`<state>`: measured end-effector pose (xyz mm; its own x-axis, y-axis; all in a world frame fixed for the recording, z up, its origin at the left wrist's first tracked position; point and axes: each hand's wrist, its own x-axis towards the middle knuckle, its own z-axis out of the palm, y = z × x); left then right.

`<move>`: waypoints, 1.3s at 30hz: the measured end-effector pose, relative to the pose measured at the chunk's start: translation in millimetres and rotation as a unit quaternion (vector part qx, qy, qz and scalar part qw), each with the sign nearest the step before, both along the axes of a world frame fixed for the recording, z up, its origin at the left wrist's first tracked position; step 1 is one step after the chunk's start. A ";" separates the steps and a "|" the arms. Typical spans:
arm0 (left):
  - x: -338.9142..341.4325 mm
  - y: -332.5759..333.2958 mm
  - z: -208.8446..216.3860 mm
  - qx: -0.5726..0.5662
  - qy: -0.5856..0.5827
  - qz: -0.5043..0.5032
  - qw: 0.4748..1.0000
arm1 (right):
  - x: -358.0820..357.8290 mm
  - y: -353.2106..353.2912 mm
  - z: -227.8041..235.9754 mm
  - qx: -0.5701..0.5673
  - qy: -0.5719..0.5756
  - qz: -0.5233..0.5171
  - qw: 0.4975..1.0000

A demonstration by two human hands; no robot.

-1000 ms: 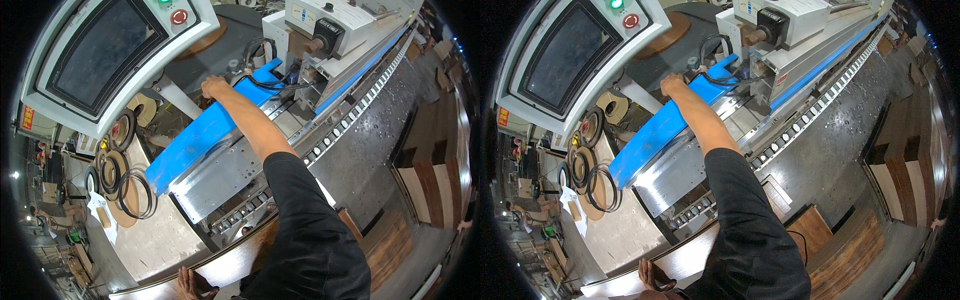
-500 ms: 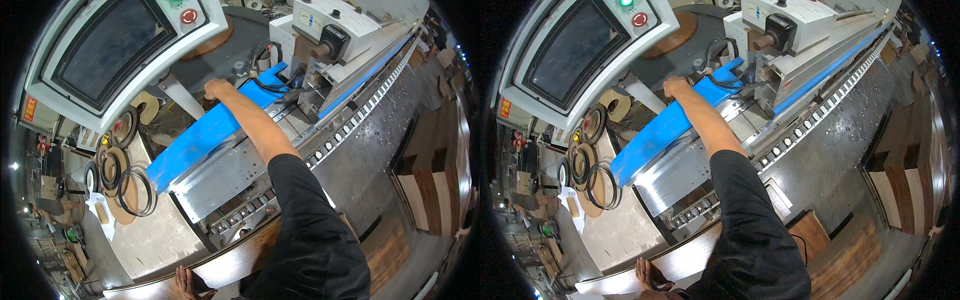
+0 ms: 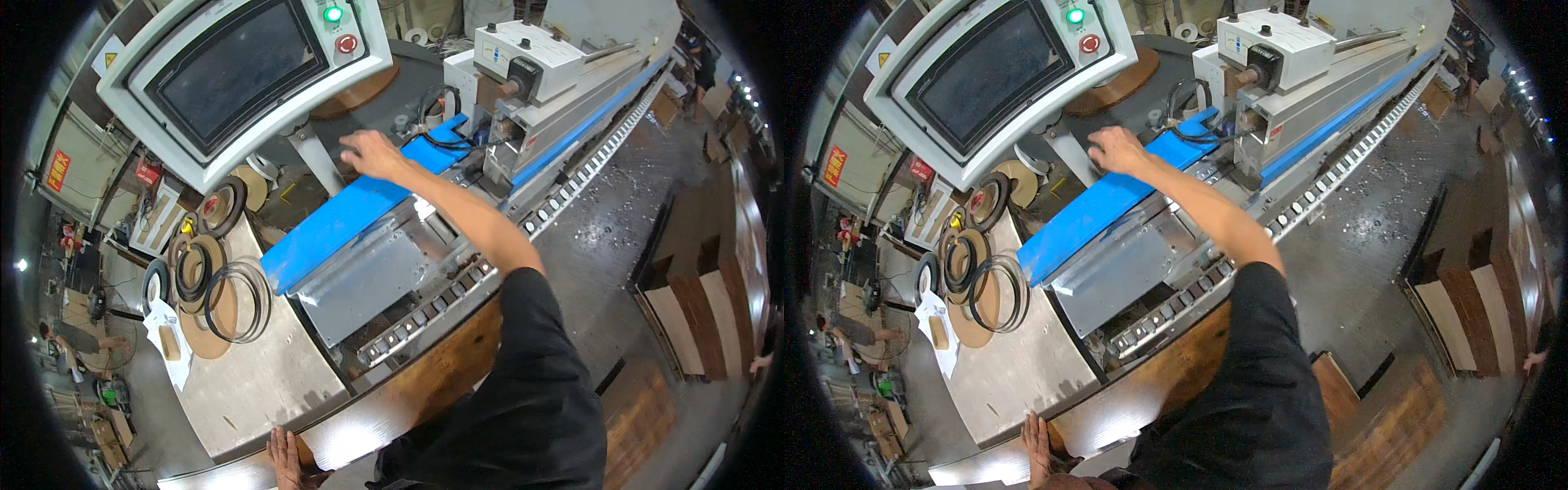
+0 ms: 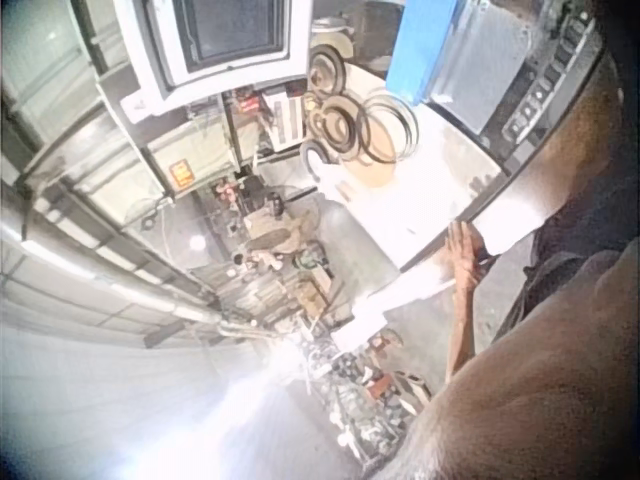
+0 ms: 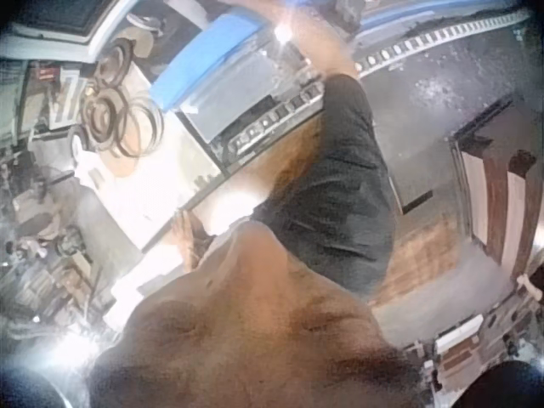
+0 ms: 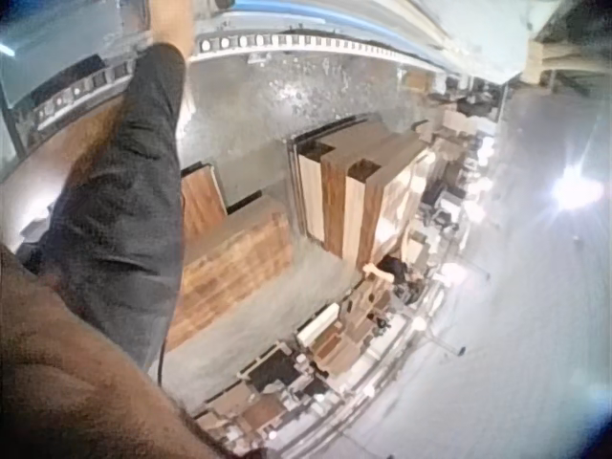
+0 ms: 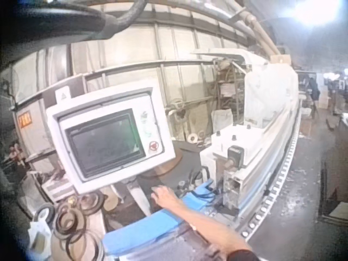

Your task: The person feeds wooden planks through a planer machine to smooth their surfaces. They then move to a large circular machine, where they use a utility knife to cut a yellow strap and remove a black rubber band from a rotating disc.

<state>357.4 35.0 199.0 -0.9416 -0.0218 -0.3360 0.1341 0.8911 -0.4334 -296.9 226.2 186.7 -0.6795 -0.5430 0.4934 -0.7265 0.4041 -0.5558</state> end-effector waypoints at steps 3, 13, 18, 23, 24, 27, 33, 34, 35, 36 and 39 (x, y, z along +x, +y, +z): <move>17.5 -13.0 1.4 0.330 0.077 0.102 0.935 | 117.0 37.7 17.4 0.025 -0.035 0.200 0.979; 80.5 -95.0 14.0 0.324 0.044 0.045 0.944 | 408.6 146.5 27.3 0.392 -0.058 0.255 0.882; 89.3 -115.0 1.0 0.386 0.069 0.034 0.919 | 410.9 148.6 8.8 0.377 -0.050 0.147 0.913; 94.4 -118.4 9.3 0.374 0.078 0.001 0.924 | 406.4 141.4 16.1 0.368 -0.041 0.165 0.914; 93.9 -121.5 15.5 0.379 0.081 0.000 0.922 | 405.9 142.4 19.8 0.349 -0.027 0.165 0.922; 90.6 -128.0 37.8 0.357 0.119 -0.004 0.926 | 387.2 141.7 30.3 0.250 0.052 0.178 0.950; 8.4 -140.2 84.2 0.389 0.118 0.003 0.914 | 313.7 113.3 49.3 0.266 0.110 0.124 0.950; -8.9 -144.9 80.4 0.400 0.107 -0.012 0.910 | 298.4 109.0 41.7 0.277 0.107 0.123 0.947; -23.6 -148.3 73.2 0.408 0.105 -0.019 0.907 | 284.5 107.2 33.5 0.289 0.105 0.122 0.944; -36.7 -148.7 67.7 0.404 0.098 -0.010 0.909 | 269.3 106.4 26.1 0.309 0.102 0.130 0.937; -64.0 -156.2 39.4 0.389 0.081 0.007 0.917 | 238.7 100.6 5.4 0.372 0.076 0.152 0.913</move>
<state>293.4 -121.1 238.3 -0.9821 0.1535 -0.1095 0.1111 0.9402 0.3220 -58.2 326.9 192.1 -0.3964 -0.9180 -0.0118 -0.9137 0.3958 -0.0927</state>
